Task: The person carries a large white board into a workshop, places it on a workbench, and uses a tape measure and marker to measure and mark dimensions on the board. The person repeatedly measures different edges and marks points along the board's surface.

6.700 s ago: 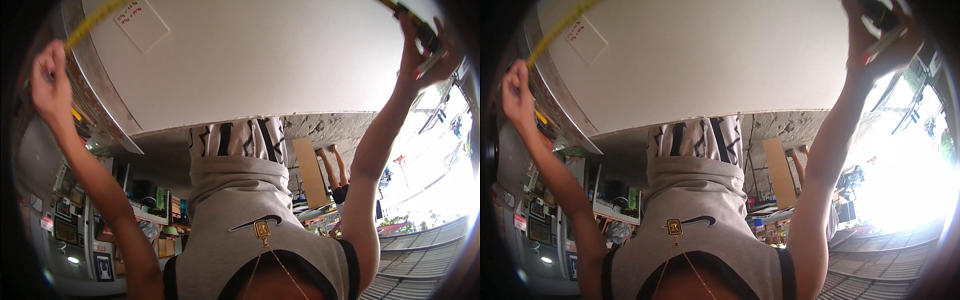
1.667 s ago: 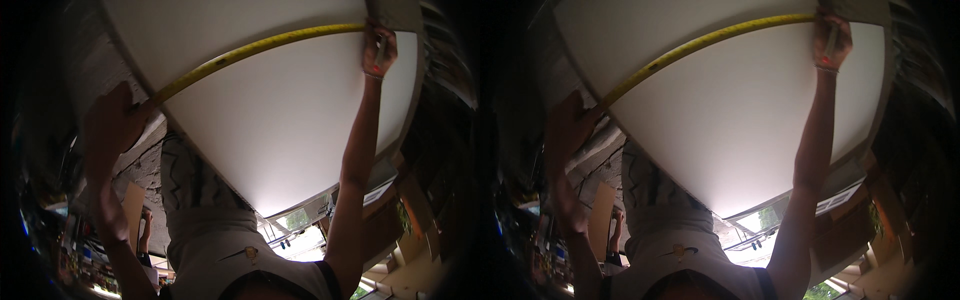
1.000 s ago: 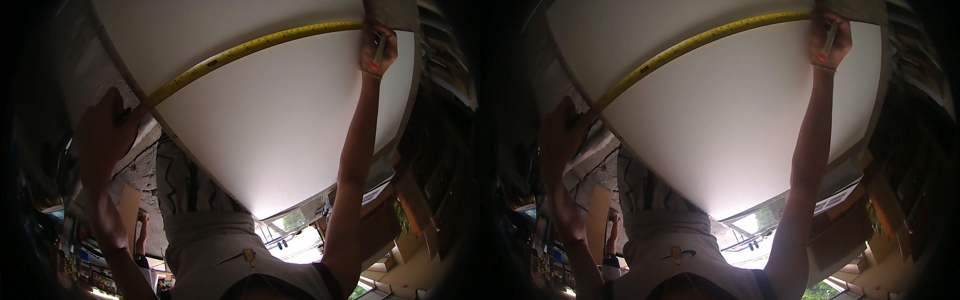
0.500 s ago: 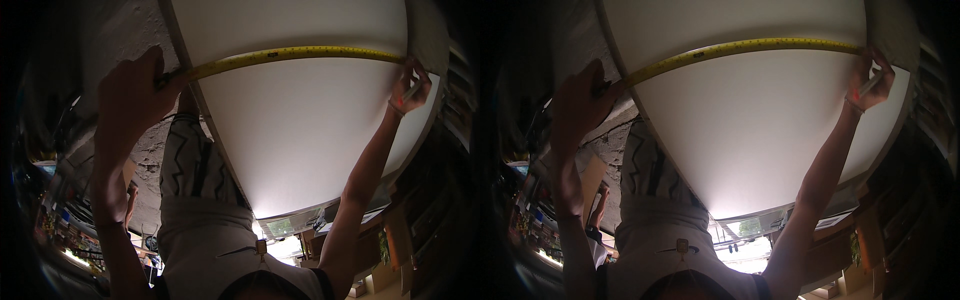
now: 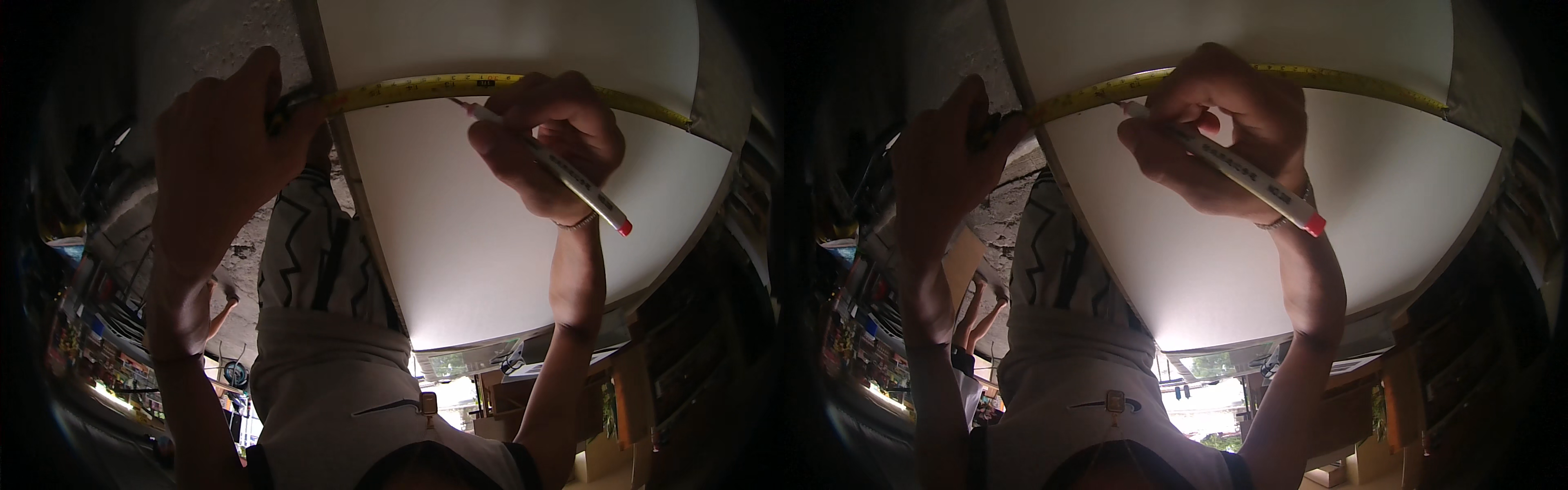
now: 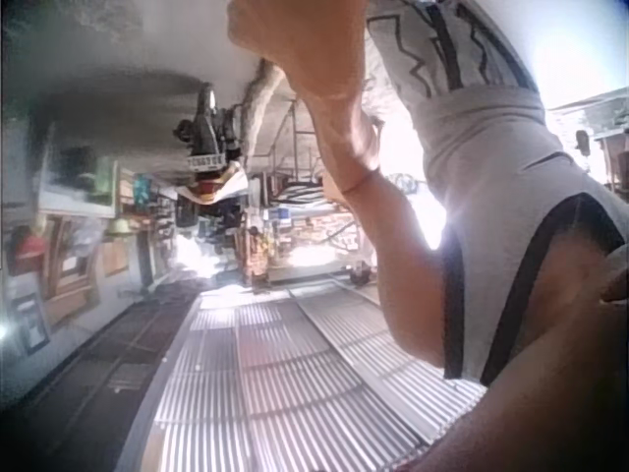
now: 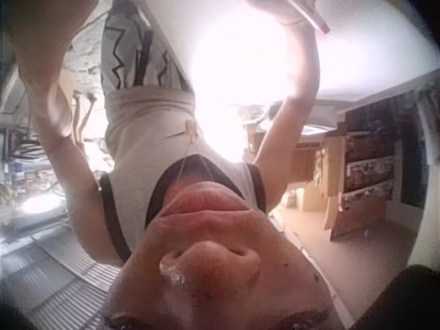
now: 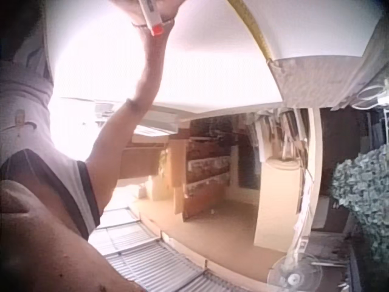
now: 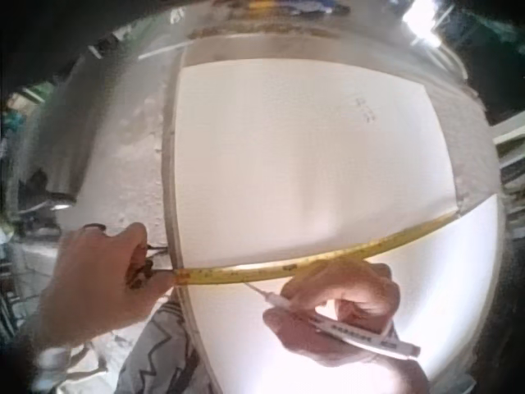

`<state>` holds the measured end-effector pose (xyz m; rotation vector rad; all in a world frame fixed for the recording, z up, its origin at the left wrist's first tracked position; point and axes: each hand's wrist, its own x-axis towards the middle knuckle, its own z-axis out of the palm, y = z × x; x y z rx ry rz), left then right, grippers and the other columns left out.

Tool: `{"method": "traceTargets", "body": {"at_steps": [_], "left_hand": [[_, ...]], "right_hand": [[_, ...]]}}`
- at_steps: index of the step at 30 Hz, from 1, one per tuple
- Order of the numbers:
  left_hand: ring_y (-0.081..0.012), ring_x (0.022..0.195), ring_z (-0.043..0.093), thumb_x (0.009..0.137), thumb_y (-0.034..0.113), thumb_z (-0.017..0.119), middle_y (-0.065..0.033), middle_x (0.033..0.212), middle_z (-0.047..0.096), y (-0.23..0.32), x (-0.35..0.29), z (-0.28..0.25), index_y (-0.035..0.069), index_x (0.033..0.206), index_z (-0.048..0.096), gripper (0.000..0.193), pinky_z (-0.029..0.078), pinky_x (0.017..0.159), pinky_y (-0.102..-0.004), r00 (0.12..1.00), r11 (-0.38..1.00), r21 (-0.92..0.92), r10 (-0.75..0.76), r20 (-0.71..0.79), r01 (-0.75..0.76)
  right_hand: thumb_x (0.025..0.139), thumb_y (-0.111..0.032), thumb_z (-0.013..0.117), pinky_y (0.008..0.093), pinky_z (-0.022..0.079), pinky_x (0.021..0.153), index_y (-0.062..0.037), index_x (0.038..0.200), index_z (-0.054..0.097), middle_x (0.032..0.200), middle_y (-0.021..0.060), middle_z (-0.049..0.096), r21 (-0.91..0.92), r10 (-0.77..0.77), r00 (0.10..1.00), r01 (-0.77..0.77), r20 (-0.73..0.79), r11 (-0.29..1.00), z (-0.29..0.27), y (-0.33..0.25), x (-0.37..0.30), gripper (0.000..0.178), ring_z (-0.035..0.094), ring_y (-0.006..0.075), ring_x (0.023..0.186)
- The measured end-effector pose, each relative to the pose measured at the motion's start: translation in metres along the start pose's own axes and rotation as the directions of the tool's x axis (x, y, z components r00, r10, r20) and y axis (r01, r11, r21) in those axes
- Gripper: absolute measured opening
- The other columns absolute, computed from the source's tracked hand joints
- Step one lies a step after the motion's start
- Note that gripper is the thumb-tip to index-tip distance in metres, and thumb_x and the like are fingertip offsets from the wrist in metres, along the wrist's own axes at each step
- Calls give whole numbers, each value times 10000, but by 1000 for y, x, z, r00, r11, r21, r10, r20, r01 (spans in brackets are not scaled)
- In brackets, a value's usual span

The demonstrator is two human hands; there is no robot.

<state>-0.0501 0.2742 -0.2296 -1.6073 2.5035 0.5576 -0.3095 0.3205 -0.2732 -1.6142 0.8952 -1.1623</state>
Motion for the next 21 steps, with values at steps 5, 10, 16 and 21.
{"method": "traceTargets", "body": {"at_steps": [5,10,16,21], "left_hand": [[-148,426,535,803,412,711,-17,495,505,-1,-1,1,84,740,487,402,410,438,-306,1000,1000,29,0,11,-1],[-177,467,591,796,421,711,-31,523,551,1,-3,1,81,752,496,405,435,455,-317,996,997,-1,-77,44,77],[-188,497,613,790,403,720,-45,557,581,12,1,0,73,766,508,393,446,470,-322,991,991,48,-124,49,122],[-188,488,597,778,400,733,-52,570,579,15,-1,-3,72,782,518,392,442,468,-319,982,985,46,-170,83,167]], "right_hand": [[711,105,673,202,350,413,-15,722,528,641,63,577,-108,-19,999,23,37,994,6,12,9,188,495,62,494],[704,68,690,199,304,383,-31,664,523,563,44,552,-148,-68,994,80,83,986,9,12,14,197,449,55,430],[696,75,693,198,289,363,-32,644,526,560,58,561,-152,-109,993,116,55,982,14,17,13,205,462,50,421],[697,86,690,191,281,360,-28,649,527,556,59,560,-166,-106,989,123,107,978,14,19,13,205,476,50,425]]}}
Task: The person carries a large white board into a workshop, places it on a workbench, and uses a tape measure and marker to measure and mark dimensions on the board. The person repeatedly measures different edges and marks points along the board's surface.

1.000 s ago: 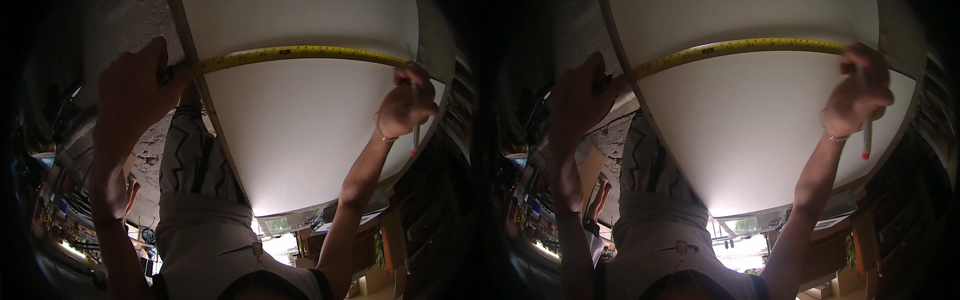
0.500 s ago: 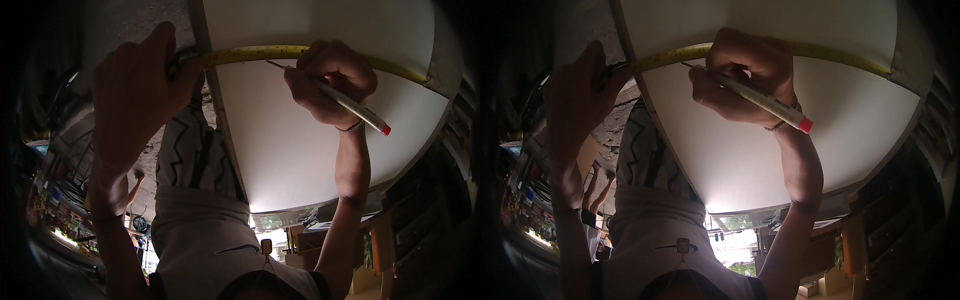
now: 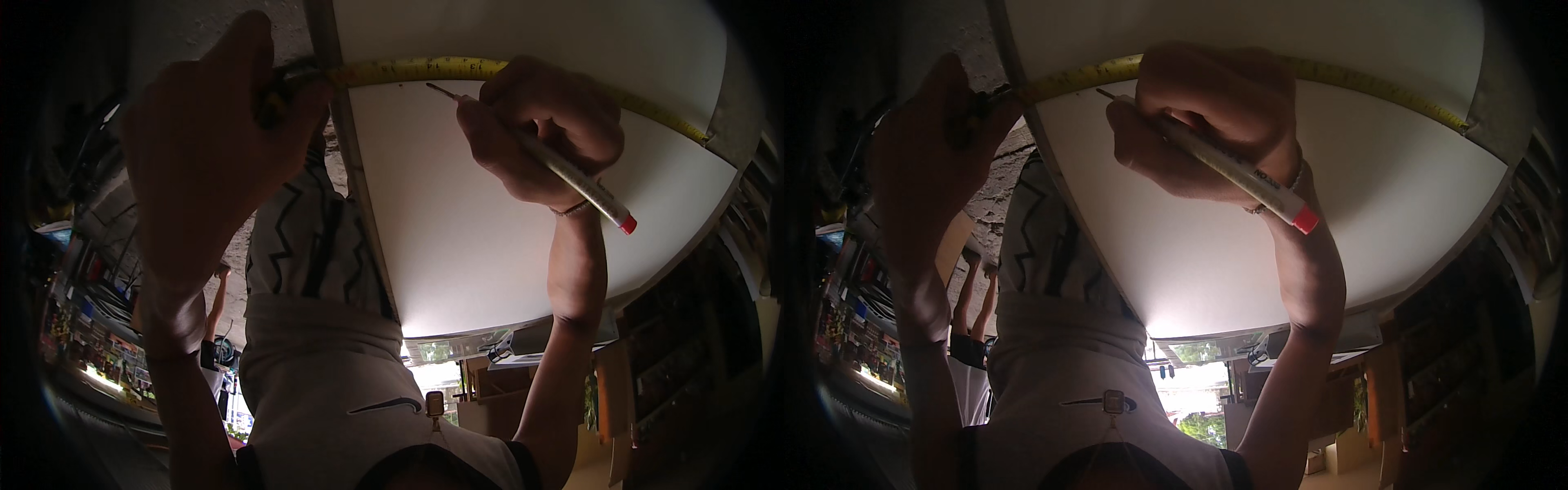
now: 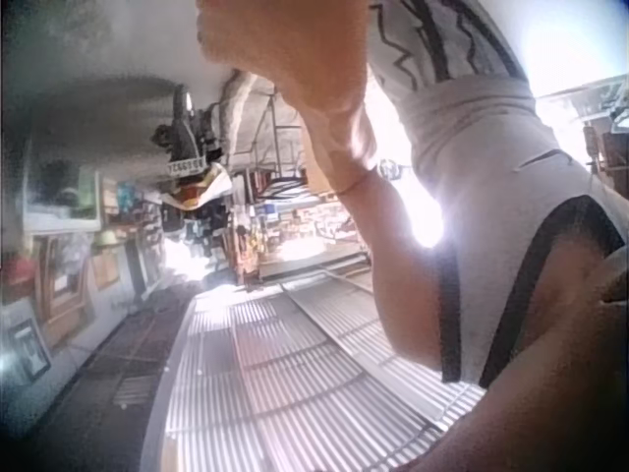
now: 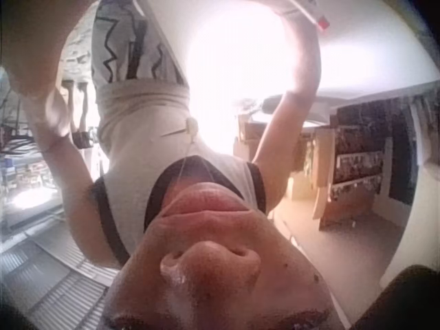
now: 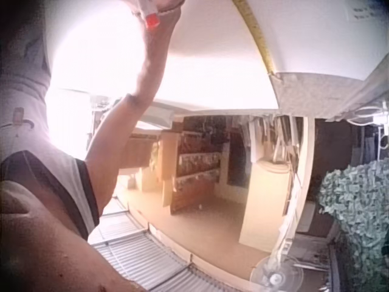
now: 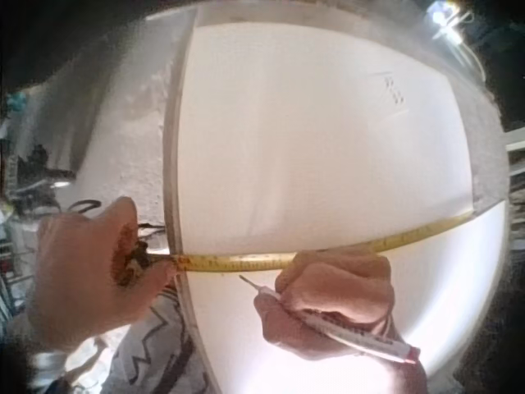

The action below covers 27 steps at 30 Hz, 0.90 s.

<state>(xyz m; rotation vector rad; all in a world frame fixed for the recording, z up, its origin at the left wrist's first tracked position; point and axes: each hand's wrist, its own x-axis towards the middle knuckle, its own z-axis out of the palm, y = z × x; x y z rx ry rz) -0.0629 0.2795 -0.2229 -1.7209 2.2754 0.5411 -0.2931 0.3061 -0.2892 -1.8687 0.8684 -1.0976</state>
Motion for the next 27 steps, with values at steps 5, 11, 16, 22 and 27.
{"method": "traceTargets", "body": {"at_steps": [5,11,16,22,27], "left_hand": [[-185,463,555,770,412,740,-46,552,543,-1,-1,4,73,793,519,405,434,466,-313,997,999,-11,45,-58,-46],[-177,440,492,782,399,734,-47,534,500,2,0,1,67,788,506,403,398,454,-322,1000,999,-40,10,-14,-11],[-170,438,458,792,379,728,-46,527,467,6,-1,-1,62,772,488,398,382,455,-319,999,997,-64,-32,6,32],[-174,437,430,795,355,727,-42,529,438,0,1,3,62,761,469,392,373,458,-321,1000,995,-97,-16,19,18],[-174,442,401,790,339,732,-42,534,424,-2,3,5,63,759,465,385,361,461,-334,1000,996,-85,-16,25,18]], "right_hand": [[707,80,694,188,271,361,-40,649,529,556,46,562,6,8,1000,-9,4,1000,0,0,2,212,463,39,425],[723,55,702,182,246,362,-57,646,534,561,32,567,-10,-22,1000,22,6,1000,2,2,4,215,434,23,422],[725,50,705,182,242,362,-62,642,536,562,27,570,-4,-5,1000,5,7,1000,3,2,3,219,424,16,418],[720,56,703,182,251,359,-57,642,534,554,34,569,-35,-7,1000,7,23,999,1,0,5,217,429,19,414],[715,64,700,183,263,360,-51,644,533,550,39,566,-34,-3,1000,3,1,999,3,1,4,215,445,29,417]]}}
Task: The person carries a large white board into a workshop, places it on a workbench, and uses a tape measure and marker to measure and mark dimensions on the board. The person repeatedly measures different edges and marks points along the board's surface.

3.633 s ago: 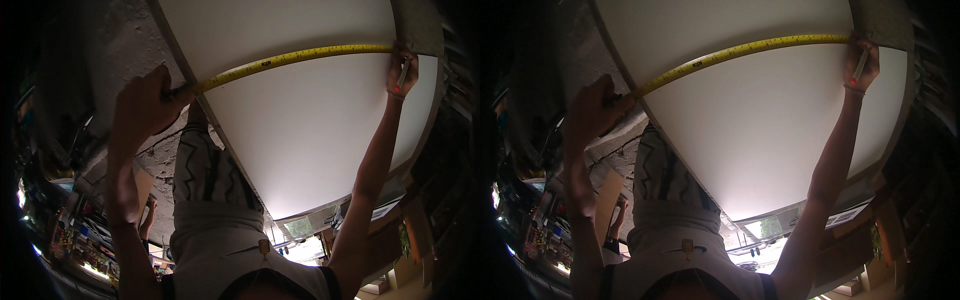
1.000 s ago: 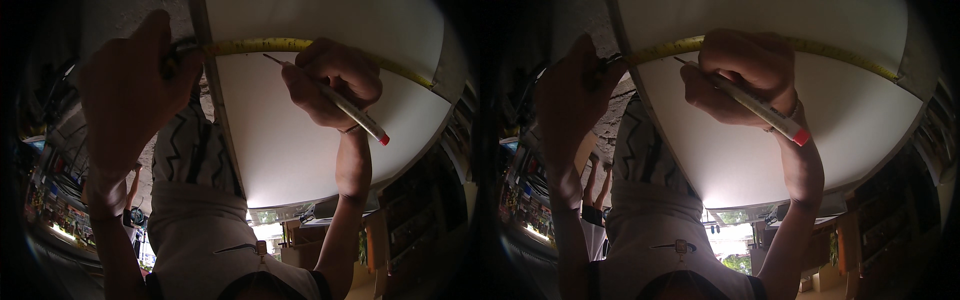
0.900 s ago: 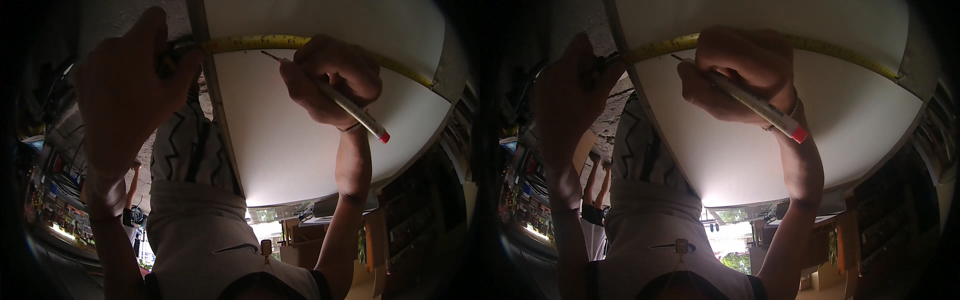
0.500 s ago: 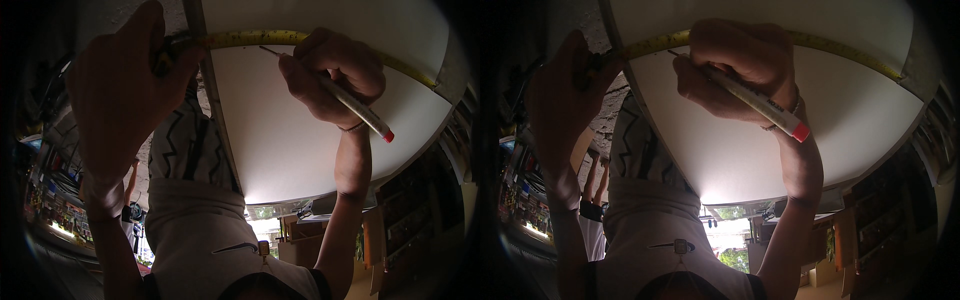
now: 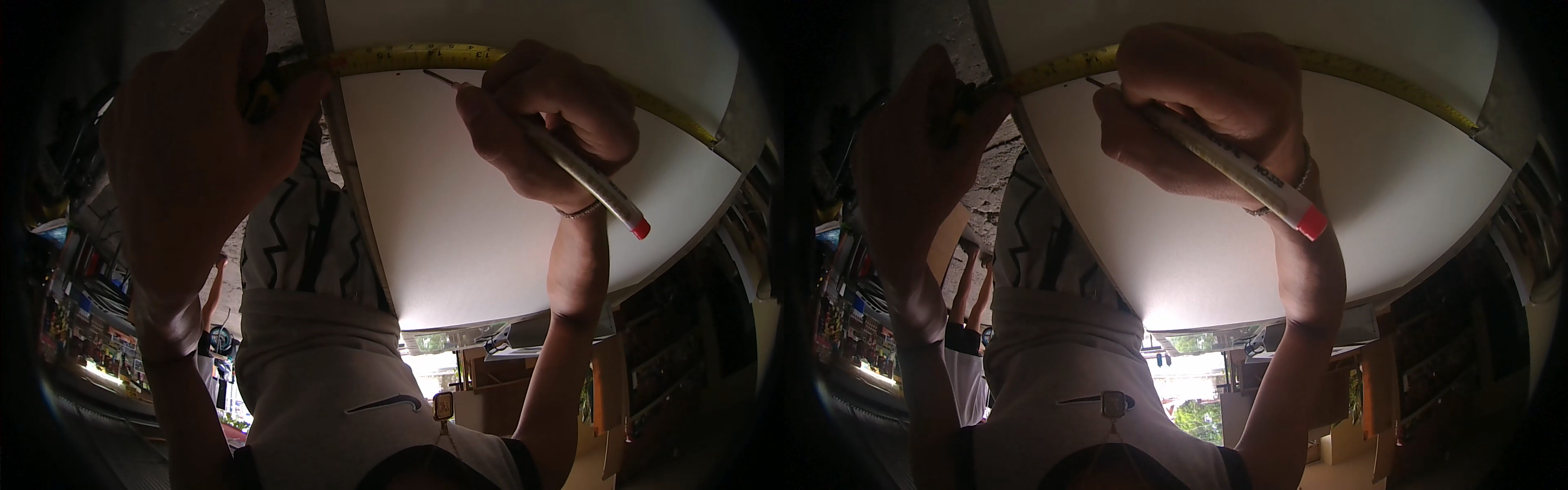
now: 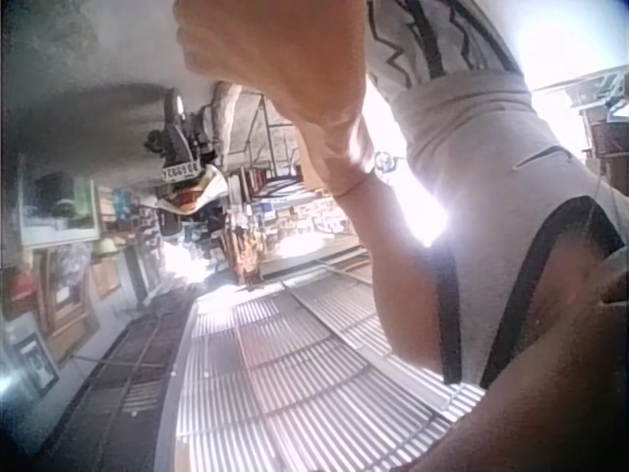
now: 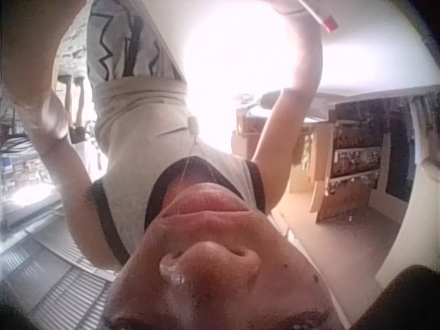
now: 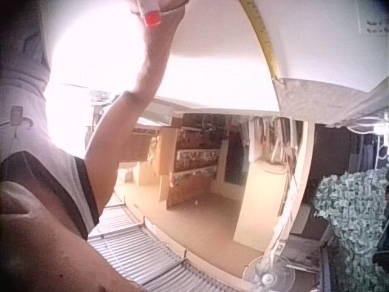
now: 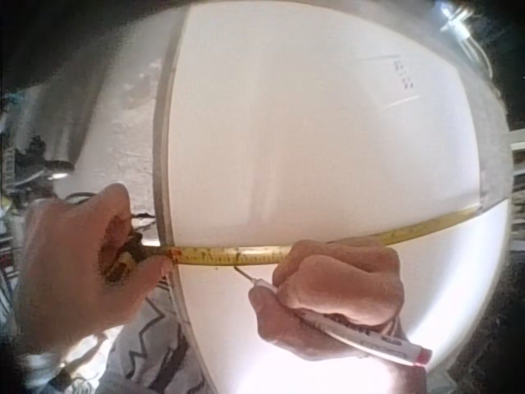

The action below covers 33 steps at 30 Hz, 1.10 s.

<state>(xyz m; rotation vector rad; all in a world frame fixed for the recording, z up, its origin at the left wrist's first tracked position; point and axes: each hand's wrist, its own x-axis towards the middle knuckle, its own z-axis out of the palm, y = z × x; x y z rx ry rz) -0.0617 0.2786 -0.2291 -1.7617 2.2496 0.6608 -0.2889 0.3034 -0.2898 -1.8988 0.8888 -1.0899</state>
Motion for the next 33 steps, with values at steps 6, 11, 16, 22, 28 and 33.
{"method": "traceTargets", "body": {"at_steps": [6,11,16,22,28,33], "left_hand": [[-162,450,406,784,329,737,-39,540,413,2,0,-2,61,756,461,385,360,468,-328,1000,1000,3,-26,13,26],[-158,469,409,777,312,738,-40,557,414,1,0,-1,61,759,465,372,363,479,-324,1000,1000,-13,-2,-1,2],[-166,467,405,778,296,735,-44,557,408,1,0,-1,58,764,469,357,364,480,-322,1000,1000,-27,7,-11,-7],[-178,466,402,778,285,735,-52,558,404,-2,1,1,54,767,466,354,365,478,-325,1000,999,-42,25,-4,-25],[-172,467,402,776,286,735,-51,556,401,-4,2,3,53,759,466,356,367,480,-326,999,999,-43,32,-1,-32],[-161,472,410,774,297,734,-46,557,407,-4,1,2,55,751,471,358,371,487,-323,999,999,-30,29,-15,-30]], "right_hand": [[716,81,688,187,275,360,-44,646,531,545,45,560,13,-5,1000,5,-4,1000,1,1,-1,213,461,41,425],[717,86,684,188,286,364,-43,650,530,545,45,557,13,-8,1000,8,10,1000,0,1,0,212,474,49,431],[718,99,676,194,298,370,-43,653,527,541,46,552,25,-12,1000,12,0,1000,1,1,0,215,482,57,438],[721,112,666,195,313,376,-42,653,525,548,52,554,49,-25,1000,25,-7,998,2,2,0,219,491,63,445],[722,118,664,195,335,383,-39,652,525,557,52,559,49,12,999,-14,35,999,0,-2,4,220,508,72,454],[723,119,661,196,341,386,-38,655,527,556,52,556,49,10,999,-12,38,999,0,-2,4,218,516,78,463]]}}
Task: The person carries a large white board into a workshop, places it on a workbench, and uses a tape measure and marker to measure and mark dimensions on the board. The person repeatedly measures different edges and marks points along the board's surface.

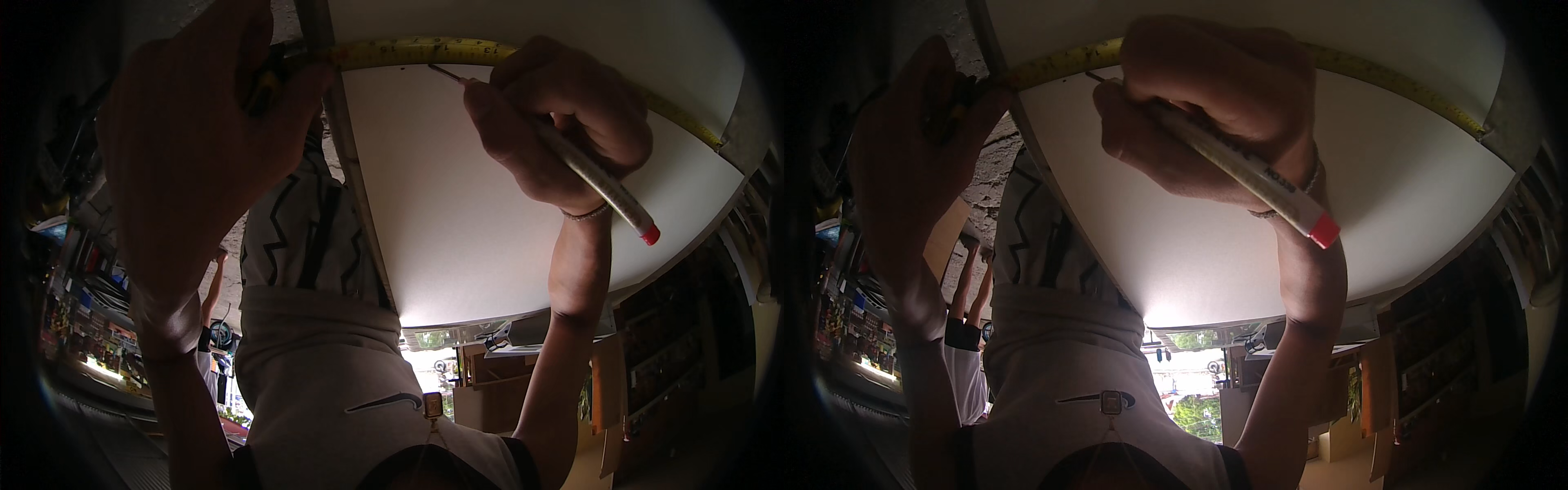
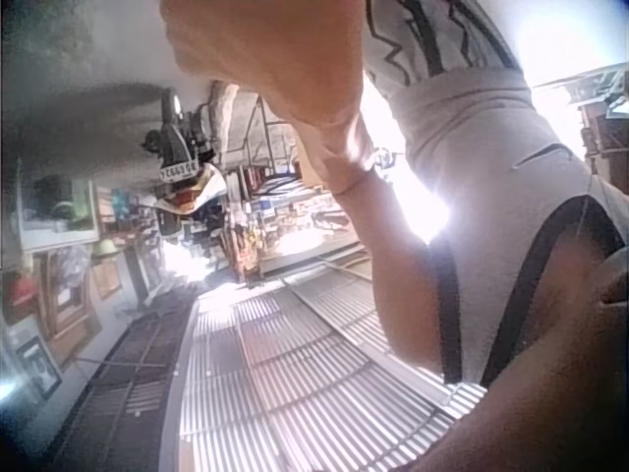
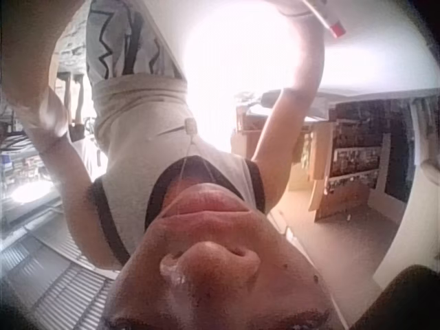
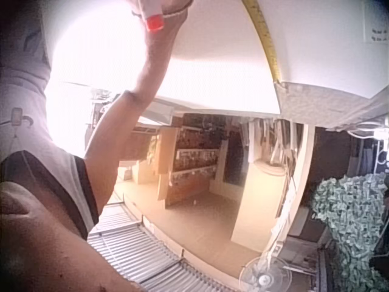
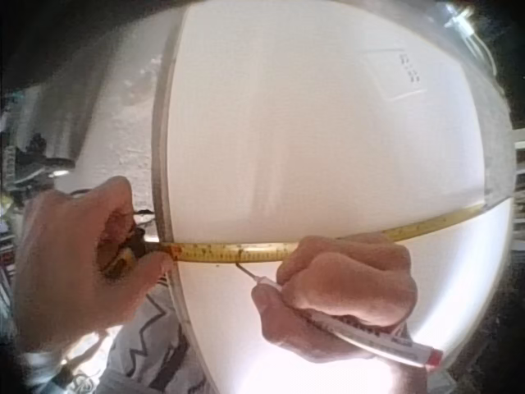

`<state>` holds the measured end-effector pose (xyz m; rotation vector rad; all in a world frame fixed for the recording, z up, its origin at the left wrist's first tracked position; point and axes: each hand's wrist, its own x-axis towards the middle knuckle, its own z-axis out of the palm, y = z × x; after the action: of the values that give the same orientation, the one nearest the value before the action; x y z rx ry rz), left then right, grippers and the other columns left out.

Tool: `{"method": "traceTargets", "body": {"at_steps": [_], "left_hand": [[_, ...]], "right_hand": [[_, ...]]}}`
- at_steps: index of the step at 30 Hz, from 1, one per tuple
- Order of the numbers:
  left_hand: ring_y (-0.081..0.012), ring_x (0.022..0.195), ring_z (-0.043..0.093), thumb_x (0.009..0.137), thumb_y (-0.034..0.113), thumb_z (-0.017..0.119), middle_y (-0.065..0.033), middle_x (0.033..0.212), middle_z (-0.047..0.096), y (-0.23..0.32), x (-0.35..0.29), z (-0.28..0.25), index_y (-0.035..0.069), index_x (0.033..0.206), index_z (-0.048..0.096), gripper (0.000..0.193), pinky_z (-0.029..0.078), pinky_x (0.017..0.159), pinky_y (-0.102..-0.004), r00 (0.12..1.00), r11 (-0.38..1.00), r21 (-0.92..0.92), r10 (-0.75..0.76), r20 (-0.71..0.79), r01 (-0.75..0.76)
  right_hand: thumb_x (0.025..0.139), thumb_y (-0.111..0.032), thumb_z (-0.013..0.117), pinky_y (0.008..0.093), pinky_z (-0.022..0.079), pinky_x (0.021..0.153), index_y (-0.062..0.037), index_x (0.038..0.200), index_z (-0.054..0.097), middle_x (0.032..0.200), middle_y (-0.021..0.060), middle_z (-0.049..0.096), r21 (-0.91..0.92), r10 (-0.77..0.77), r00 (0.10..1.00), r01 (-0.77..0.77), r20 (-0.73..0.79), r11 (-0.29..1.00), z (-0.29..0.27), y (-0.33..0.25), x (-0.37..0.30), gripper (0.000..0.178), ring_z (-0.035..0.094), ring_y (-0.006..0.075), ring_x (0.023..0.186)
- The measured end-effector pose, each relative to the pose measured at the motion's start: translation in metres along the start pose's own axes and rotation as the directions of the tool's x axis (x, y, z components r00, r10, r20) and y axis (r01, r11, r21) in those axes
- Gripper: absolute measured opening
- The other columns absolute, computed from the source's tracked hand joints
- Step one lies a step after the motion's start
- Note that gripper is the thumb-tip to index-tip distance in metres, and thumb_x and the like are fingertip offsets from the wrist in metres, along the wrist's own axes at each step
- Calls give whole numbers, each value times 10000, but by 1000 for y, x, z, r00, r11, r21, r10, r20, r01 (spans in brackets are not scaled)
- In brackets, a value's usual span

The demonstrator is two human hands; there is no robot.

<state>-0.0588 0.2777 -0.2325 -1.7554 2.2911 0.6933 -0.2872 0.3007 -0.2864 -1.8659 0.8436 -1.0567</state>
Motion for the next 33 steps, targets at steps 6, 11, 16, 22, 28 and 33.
{"method": "traceTargets", "body": {"at_steps": [6,11,16,22,28,33], "left_hand": [[-155,474,418,765,304,739,-42,557,412,-1,0,0,57,755,477,360,373,491,-320,999,999,-27,-39,20,39],[-149,474,407,769,299,735,-40,551,401,-1,1,1,57,752,474,356,371,491,-319,1000,1000,-7,-3,1,3],[-152,474,393,772,296,733,-39,549,392,0,0,1,54,756,473,355,367,490,-317,1000,999,-23,-28,13,28],[-156,477,390,774,293,729,-44,552,400,-3,0,2,50,763,475,352,367,490,-318,1000,1000,-25,-5,8,5],[-175,477,387,793,292,707,-54,554,418,1,2,1,47,776,480,334,369,492,-319,999,1000,-7,-29,21,30],[-205,470,434,817,274,683,-59,552,460,15,0,-6,51,789,494,294,391,501,-329,999,999,-17,-44,26,45]], "right_hand": [[724,126,657,196,344,387,-35,663,530,558,52,556,6,8,1000,-8,1,1000,0,0,0,214,519,78,469],[736,114,663,195,347,388,-35,664,531,560,51,557,-5,11,1000,-11,-3,1000,0,0,0,212,516,76,468],[750,98,669,195,345,389,-35,670,532,558,50,555,-7,-32,999,32,3,999,1,2,0,207,516,74,471],[751,100,665,193,346,395,-34,677,532,549,49,547,-5,-7,1000,7,0,1000,1,1,0,202,518,74,474],[770,75,656,191,363,390,-7,749,545,611,61,576,7,-66,990,68,-125,998,3,8,-6,140,532,84,491],[892,-84,541,186,404,441,48,881,585,642,95,591,255,129,982,-91,-138,963,-1,4,-11,140,519,98,485]]}}
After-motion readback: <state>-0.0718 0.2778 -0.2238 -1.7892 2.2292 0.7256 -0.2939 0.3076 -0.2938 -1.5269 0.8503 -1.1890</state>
